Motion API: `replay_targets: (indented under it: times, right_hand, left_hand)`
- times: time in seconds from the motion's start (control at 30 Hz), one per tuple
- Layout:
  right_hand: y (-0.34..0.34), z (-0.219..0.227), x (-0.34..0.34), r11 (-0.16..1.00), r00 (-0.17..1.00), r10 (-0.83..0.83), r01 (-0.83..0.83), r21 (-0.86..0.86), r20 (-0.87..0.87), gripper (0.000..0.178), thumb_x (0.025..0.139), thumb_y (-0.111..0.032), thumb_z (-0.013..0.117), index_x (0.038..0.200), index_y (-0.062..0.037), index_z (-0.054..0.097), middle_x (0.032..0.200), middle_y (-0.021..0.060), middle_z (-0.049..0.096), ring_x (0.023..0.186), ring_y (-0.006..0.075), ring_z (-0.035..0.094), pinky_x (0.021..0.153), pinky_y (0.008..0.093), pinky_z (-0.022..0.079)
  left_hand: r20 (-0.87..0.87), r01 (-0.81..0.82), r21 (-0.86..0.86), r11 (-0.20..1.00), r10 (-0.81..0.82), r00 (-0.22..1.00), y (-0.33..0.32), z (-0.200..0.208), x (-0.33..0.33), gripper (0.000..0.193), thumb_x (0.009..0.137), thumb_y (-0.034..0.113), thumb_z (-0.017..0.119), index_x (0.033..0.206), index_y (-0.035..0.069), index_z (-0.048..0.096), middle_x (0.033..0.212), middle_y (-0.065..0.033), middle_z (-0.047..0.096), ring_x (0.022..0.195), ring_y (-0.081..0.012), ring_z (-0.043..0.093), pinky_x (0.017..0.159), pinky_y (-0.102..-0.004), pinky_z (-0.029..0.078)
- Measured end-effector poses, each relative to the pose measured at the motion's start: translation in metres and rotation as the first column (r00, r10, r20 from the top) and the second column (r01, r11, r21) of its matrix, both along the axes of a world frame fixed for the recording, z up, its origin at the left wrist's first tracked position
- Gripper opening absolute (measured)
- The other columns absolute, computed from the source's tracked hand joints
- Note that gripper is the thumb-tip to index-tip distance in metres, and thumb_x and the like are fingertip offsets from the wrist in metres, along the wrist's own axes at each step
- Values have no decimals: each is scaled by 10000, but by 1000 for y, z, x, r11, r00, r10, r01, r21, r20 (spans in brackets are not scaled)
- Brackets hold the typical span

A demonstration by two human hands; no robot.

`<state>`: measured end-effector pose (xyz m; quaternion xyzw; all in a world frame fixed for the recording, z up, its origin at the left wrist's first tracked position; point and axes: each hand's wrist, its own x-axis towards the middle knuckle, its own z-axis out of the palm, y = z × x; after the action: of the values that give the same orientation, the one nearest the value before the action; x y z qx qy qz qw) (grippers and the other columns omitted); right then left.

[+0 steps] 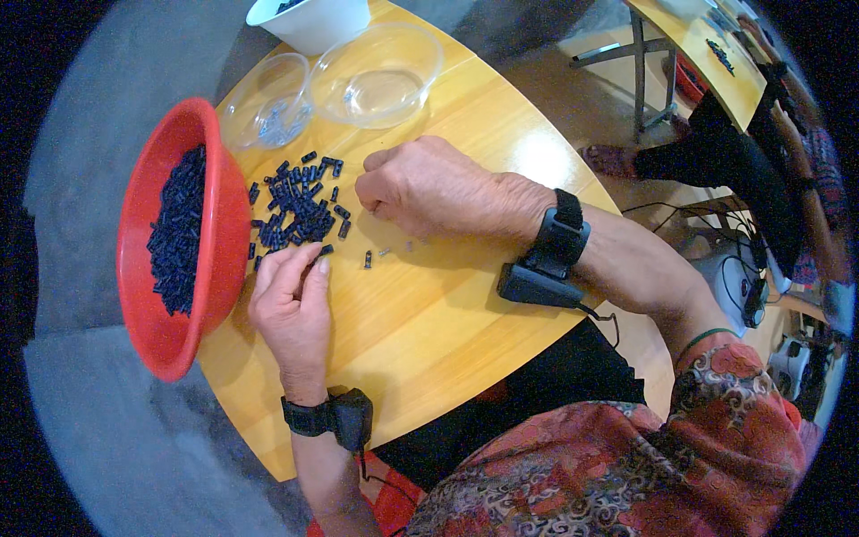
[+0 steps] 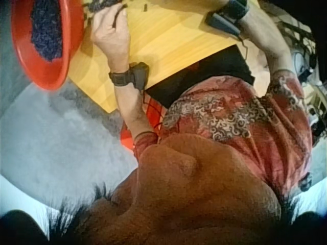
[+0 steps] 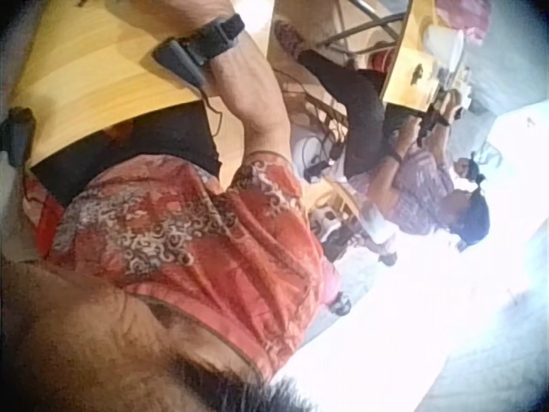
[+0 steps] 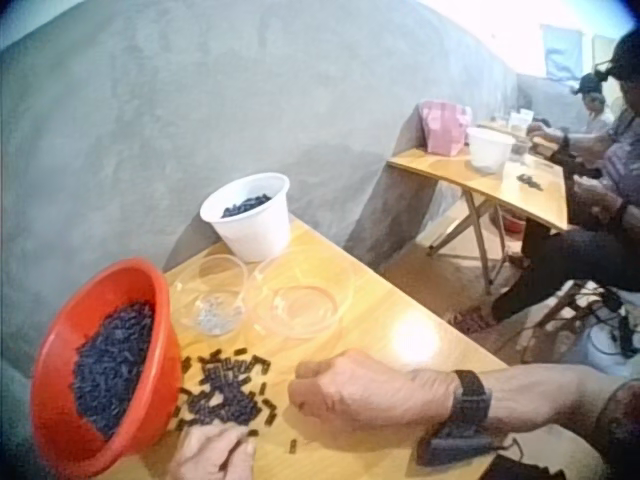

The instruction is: Assembling small black and grey plastic or rubber components at a table in a manufacturing setting.

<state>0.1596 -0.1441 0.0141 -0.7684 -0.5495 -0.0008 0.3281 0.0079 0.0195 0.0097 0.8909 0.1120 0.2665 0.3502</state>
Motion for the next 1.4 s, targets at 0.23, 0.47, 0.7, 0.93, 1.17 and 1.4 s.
replay_targets:
  times: [0.23, 0.47, 0.7, 0.93, 1.17, 1.4]
  right_hand:
    - [2, 2, -6, 997, 999, 3, 0, -71, 41, 84, 742, -132, 619, 716, -63, 578, 729, 96, 568, 691, 303, 614, 608, 404, 501]
    - [0, 7, -6, 1000, 998, 15, -14, 24, -62, 99, 768, -121, 616, 719, -47, 571, 735, 114, 583, 700, 326, 610, 616, 412, 496]
    - [4, 7, -8, 997, 999, 30, -27, -72, 45, 154, 780, -191, 628, 742, -54, 569, 749, 107, 573, 707, 313, 619, 619, 406, 506]
    - [6, -2, -12, 993, 990, 40, -25, -113, 133, 113, 770, -114, 617, 783, -49, 526, 747, 108, 541, 666, 309, 602, 570, 386, 490]
    - [3, 3, -11, 993, 997, -14, 22, 117, -74, 113, 827, -141, 573, 872, -42, 541, 810, 141, 596, 728, 345, 618, 621, 423, 499]
    - [9, 2, -18, 973, 984, 81, -44, 227, -158, 117, 832, -46, 589, 946, -40, 560, 854, 118, 603, 811, 306, 612, 705, 344, 497]
  left_hand:
    - [14, 38, 146, 989, -40, 999, -2, -5, 3, 164, 722, -25, 682, 875, 32, 667, 804, -74, 587, 666, -198, 584, 589, -290, 471]
    - [35, 30, 128, 991, -35, 999, 5, -5, 0, 129, 728, -4, 694, 848, 32, 667, 789, -67, 581, 671, -186, 580, 588, -286, 465]
    - [-53, -15, -392, 920, -7, 999, -4, -4, -3, 75, 840, 46, 630, 876, -13, 660, 802, -51, 621, 630, -121, 562, 561, -232, 459]
    - [48, 109, -860, 499, -135, 990, -2, -4, -6, 164, 860, 62, 625, 984, -46, 633, 853, -98, 648, 679, -140, 632, 608, -253, 544]
    - [93, 200, -806, 557, -215, 972, -2, -1, -5, 213, 841, 23, 627, 1046, -37, 625, 887, -92, 639, 731, -160, 645, 674, -273, 556]
    - [63, 191, -799, 571, -237, 970, -4, 1, -7, 177, 839, 3, 621, 1011, -36, 633, 915, -82, 619, 781, -163, 641, 706, -276, 555]
